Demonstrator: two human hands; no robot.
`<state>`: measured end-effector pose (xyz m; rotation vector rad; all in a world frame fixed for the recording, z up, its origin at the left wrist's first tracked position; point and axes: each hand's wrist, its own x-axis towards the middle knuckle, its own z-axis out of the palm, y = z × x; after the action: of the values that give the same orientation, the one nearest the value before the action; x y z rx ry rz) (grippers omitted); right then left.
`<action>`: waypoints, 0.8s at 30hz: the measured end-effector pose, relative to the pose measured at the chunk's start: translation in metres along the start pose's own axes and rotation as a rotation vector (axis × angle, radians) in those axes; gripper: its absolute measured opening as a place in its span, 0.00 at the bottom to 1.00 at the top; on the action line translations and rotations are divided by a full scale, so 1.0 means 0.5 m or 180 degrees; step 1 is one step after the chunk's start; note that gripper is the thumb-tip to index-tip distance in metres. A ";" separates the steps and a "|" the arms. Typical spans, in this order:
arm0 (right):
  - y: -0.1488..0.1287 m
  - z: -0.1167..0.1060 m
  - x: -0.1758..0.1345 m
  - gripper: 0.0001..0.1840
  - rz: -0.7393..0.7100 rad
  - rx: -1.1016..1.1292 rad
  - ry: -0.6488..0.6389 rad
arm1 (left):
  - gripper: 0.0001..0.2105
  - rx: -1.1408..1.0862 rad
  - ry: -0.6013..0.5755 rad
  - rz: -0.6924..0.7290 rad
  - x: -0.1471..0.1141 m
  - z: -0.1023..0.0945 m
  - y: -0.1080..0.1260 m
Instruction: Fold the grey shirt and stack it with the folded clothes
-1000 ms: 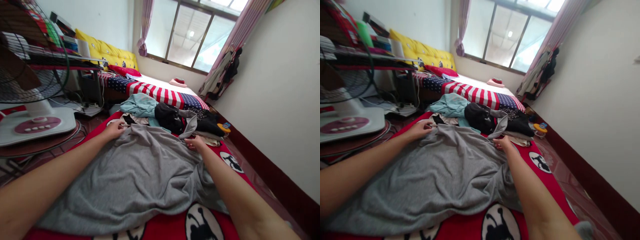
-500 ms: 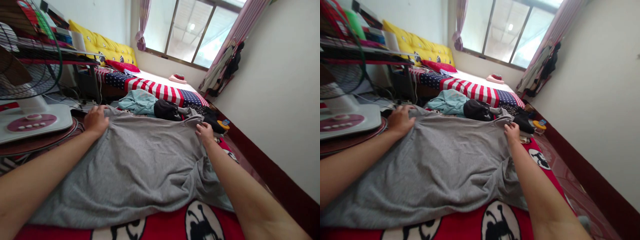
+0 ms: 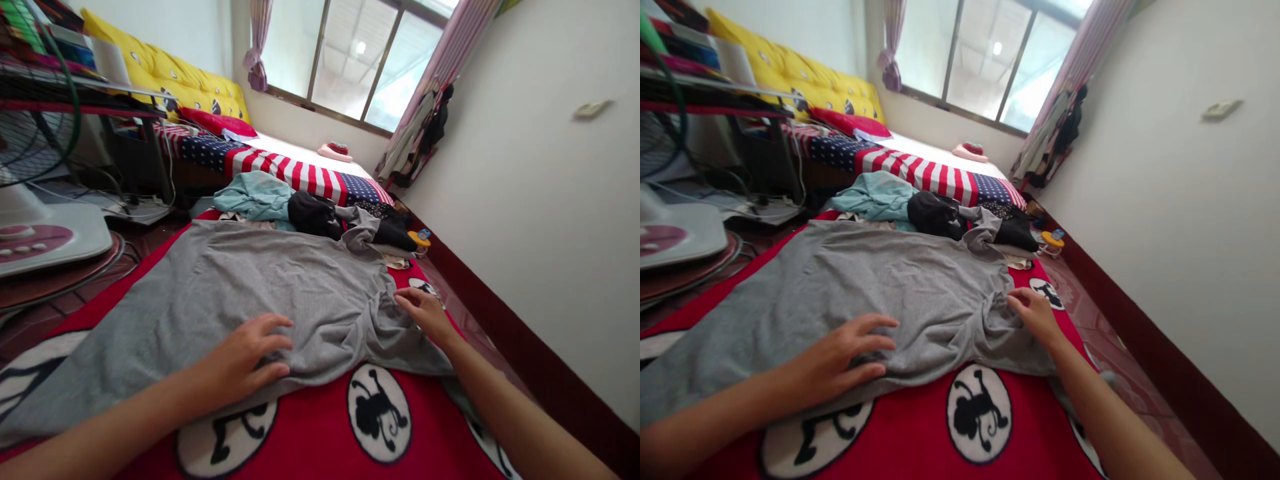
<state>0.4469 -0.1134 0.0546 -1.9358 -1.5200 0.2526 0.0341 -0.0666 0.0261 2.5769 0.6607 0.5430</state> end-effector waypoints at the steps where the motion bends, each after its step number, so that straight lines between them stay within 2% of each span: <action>1: -0.002 -0.010 -0.029 0.15 0.0003 -0.0119 -0.0083 | 0.13 0.0006 0.0017 0.0027 -0.023 0.011 0.012; 3: -0.004 -0.020 -0.084 0.15 -0.0016 -0.0255 -0.0310 | 0.18 0.0133 0.0192 0.0032 -0.065 0.029 0.020; 5: -0.003 -0.018 -0.132 0.21 -0.0145 -0.0276 -0.0462 | 0.24 0.0358 0.0421 0.0030 -0.103 0.042 0.009; 7: -0.006 -0.007 -0.170 0.30 -0.0348 -0.0377 -0.0483 | 0.24 0.0581 0.0613 0.0056 -0.134 0.046 -0.009; 8: -0.010 -0.001 -0.185 0.31 -0.0442 -0.0471 -0.0452 | 0.22 0.0674 0.0684 0.0078 -0.148 0.044 -0.018; 11: -0.029 0.006 -0.220 0.21 -0.0678 -0.0717 -0.0460 | 0.15 0.0883 0.0853 0.0055 -0.184 0.026 -0.041; 13: -0.041 -0.004 -0.236 0.14 -0.0734 -0.0697 -0.0730 | 0.13 0.0981 0.0870 0.0063 -0.206 0.008 -0.053; 16: -0.048 -0.034 -0.252 0.09 -0.0223 -0.0349 -0.1546 | 0.15 0.1155 0.0806 0.0107 -0.239 -0.013 -0.080; 18: -0.045 -0.052 -0.253 0.14 0.0191 -0.0123 -0.1793 | 0.19 0.1307 0.0816 0.0005 -0.260 -0.022 -0.108; 19: -0.042 -0.057 -0.249 0.16 0.0272 -0.0096 -0.1658 | 0.21 0.1352 0.0830 -0.0078 -0.270 -0.025 -0.123; 20: -0.038 -0.059 -0.242 0.16 0.0251 -0.0132 -0.1352 | 0.23 0.1356 0.0812 -0.0182 -0.278 -0.027 -0.138; 22: -0.029 -0.050 -0.221 0.11 0.0017 -0.0309 -0.0517 | 0.26 0.1238 0.0774 -0.0384 -0.289 -0.031 -0.164; 23: -0.022 -0.041 -0.207 0.13 -0.0131 -0.0418 -0.0155 | 0.27 0.1142 0.0765 -0.0477 -0.291 -0.034 -0.173; 24: -0.016 -0.029 -0.193 0.20 -0.0269 -0.0517 0.0108 | 0.28 0.1049 0.0777 -0.0548 -0.293 -0.037 -0.181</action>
<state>0.4183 -0.2070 0.0474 -1.9834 -1.6391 0.0605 -0.1255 -0.0657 -0.0405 2.7387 1.1280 0.7524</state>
